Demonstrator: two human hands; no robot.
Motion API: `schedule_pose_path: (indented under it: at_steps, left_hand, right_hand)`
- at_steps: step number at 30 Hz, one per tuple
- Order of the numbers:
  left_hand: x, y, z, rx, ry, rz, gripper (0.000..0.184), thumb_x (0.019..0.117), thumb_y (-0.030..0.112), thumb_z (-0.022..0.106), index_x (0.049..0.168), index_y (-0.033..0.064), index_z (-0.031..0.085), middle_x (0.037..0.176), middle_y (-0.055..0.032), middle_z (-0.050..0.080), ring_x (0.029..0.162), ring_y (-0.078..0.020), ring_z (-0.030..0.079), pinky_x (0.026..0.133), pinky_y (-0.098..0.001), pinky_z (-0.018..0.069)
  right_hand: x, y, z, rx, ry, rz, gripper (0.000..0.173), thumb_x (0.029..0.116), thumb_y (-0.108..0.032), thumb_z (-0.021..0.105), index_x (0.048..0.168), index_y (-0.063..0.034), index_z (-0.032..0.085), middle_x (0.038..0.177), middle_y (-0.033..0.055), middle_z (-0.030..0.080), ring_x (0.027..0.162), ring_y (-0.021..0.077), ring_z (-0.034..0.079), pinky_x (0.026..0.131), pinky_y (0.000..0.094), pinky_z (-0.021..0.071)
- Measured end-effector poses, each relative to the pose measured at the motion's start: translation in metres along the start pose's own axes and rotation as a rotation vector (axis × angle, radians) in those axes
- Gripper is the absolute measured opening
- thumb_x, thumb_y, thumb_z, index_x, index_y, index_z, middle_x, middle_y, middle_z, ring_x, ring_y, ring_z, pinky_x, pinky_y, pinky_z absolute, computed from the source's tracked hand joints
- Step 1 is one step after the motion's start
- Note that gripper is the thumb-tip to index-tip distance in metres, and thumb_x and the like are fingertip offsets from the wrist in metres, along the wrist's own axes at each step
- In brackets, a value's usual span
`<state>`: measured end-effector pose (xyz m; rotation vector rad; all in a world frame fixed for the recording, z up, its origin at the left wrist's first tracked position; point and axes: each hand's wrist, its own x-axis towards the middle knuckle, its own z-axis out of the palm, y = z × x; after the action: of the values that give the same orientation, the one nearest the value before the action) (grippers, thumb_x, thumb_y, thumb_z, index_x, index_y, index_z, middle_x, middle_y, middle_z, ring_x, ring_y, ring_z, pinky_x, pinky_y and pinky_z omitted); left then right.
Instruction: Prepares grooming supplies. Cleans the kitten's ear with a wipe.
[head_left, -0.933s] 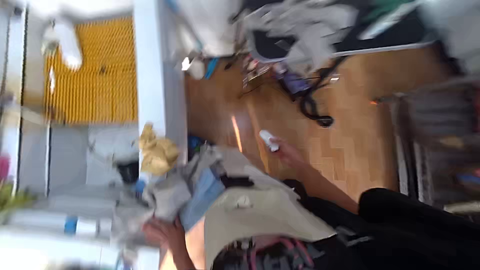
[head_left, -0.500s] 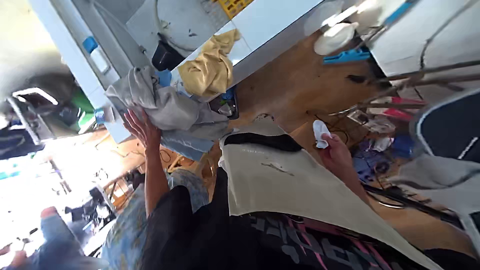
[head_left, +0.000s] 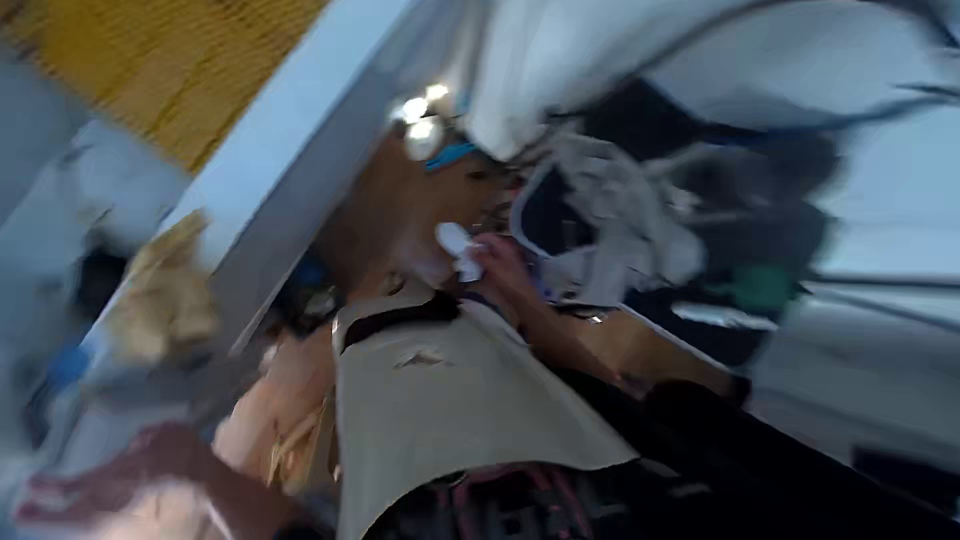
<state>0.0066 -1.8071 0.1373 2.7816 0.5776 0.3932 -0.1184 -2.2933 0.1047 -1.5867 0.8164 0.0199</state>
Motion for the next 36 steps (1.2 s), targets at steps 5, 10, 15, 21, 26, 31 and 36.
schedule_pose_path:
  at_steps: [5, 10, 15, 21, 26, 31, 36]
  left_hand:
    - [-0.106, 0.270, 0.078, -0.602, -0.502, 0.853, 0.041, 0.1034, 0.017, 0.057, 0.129, -0.0154, 0.057, 0.127, -0.0339, 0.062, 0.123, -0.0394, 0.062, 0.108, -0.0462, 0.0500]
    - [-0.245, 0.501, 0.133, -0.524, -1.029, 1.846, 0.028, 0.1038, 0.022, 0.057, 0.114, 0.0009, 0.073, 0.110, -0.0166, 0.072, 0.104, -0.0326, 0.070, 0.093, -0.0527, 0.0563]
    - [-0.314, 0.631, 0.113, -0.367, -1.228, 2.297, 0.027, 0.1049, 0.023, 0.055, 0.102, 0.0019, 0.071, 0.085, -0.0089, 0.070, 0.077, -0.0210, 0.069, 0.074, -0.0432, 0.0599]
    - [-0.237, 0.781, 0.009, 0.234, -2.330, 2.389, 0.031, 0.1029, 0.041, 0.060, 0.101, 0.0120, 0.070, 0.096, 0.0001, 0.073, 0.091, -0.0098, 0.070, 0.083, -0.0307, 0.0606]
    - [-0.258, 0.964, 0.057, -0.341, -2.436, 2.249, 0.025, 0.1047, 0.042, 0.054, 0.094, 0.0246, 0.069, 0.074, 0.0106, 0.066, 0.065, -0.0051, 0.063, 0.063, -0.0232, 0.0552]
    - [-0.423, 0.977, 0.119, -0.361, -2.366, 2.609, 0.025, 0.1059, 0.041, 0.051, 0.111, 0.0244, 0.069, 0.122, 0.0059, 0.069, 0.122, -0.0171, 0.061, 0.106, -0.0387, 0.0491]
    - [-0.547, 0.892, 0.122, 0.916, -1.672, 3.325, 0.030, 0.1077, 0.024, 0.049, 0.120, -0.0002, 0.063, 0.109, -0.0094, 0.073, 0.089, -0.0150, 0.073, 0.077, -0.0365, 0.0630]
  right_hand:
    - [0.005, 0.014, -0.097, 0.242, -0.006, -0.181, 0.023, 0.1022, -0.015, 0.060, 0.119, -0.0007, 0.063, 0.103, 0.0108, 0.069, 0.087, 0.0156, 0.067, 0.080, 0.0366, 0.0588]
    - [-0.003, 0.039, -0.190, 0.444, 0.247, -0.246, 0.017, 0.1034, -0.015, 0.056, 0.114, -0.0012, 0.059, 0.090, 0.0080, 0.067, 0.077, 0.0122, 0.065, 0.073, 0.0333, 0.0574]
    - [-0.014, 0.077, -0.232, 0.736, 0.597, -0.209, 0.022, 0.1047, -0.019, 0.054, 0.122, -0.0047, 0.058, 0.100, 0.0097, 0.072, 0.088, 0.0178, 0.071, 0.080, 0.0379, 0.0604]
    - [0.019, 0.086, -0.208, 1.168, 0.987, -0.148, 0.014, 0.1070, -0.017, 0.054, 0.115, -0.0059, 0.058, 0.084, 0.0034, 0.067, 0.069, 0.0101, 0.065, 0.067, 0.0274, 0.0581]
    - [0.101, 0.064, -0.159, 1.326, 1.164, -0.164, 0.017, 0.1039, -0.016, 0.058, 0.117, -0.0050, 0.059, 0.084, 0.0038, 0.063, 0.067, 0.0089, 0.058, 0.064, 0.0264, 0.0518]
    - [0.182, 0.017, -0.130, 1.326, 1.186, -0.119, 0.015, 0.1021, -0.014, 0.061, 0.111, -0.0021, 0.061, 0.082, 0.0062, 0.062, 0.067, 0.0094, 0.057, 0.064, 0.0267, 0.0492]
    - [0.215, 0.010, -0.140, 1.294, 1.371, -0.167, 0.015, 0.1021, -0.013, 0.060, 0.112, -0.0024, 0.064, 0.089, 0.0076, 0.067, 0.077, 0.0109, 0.064, 0.072, 0.0310, 0.0557]
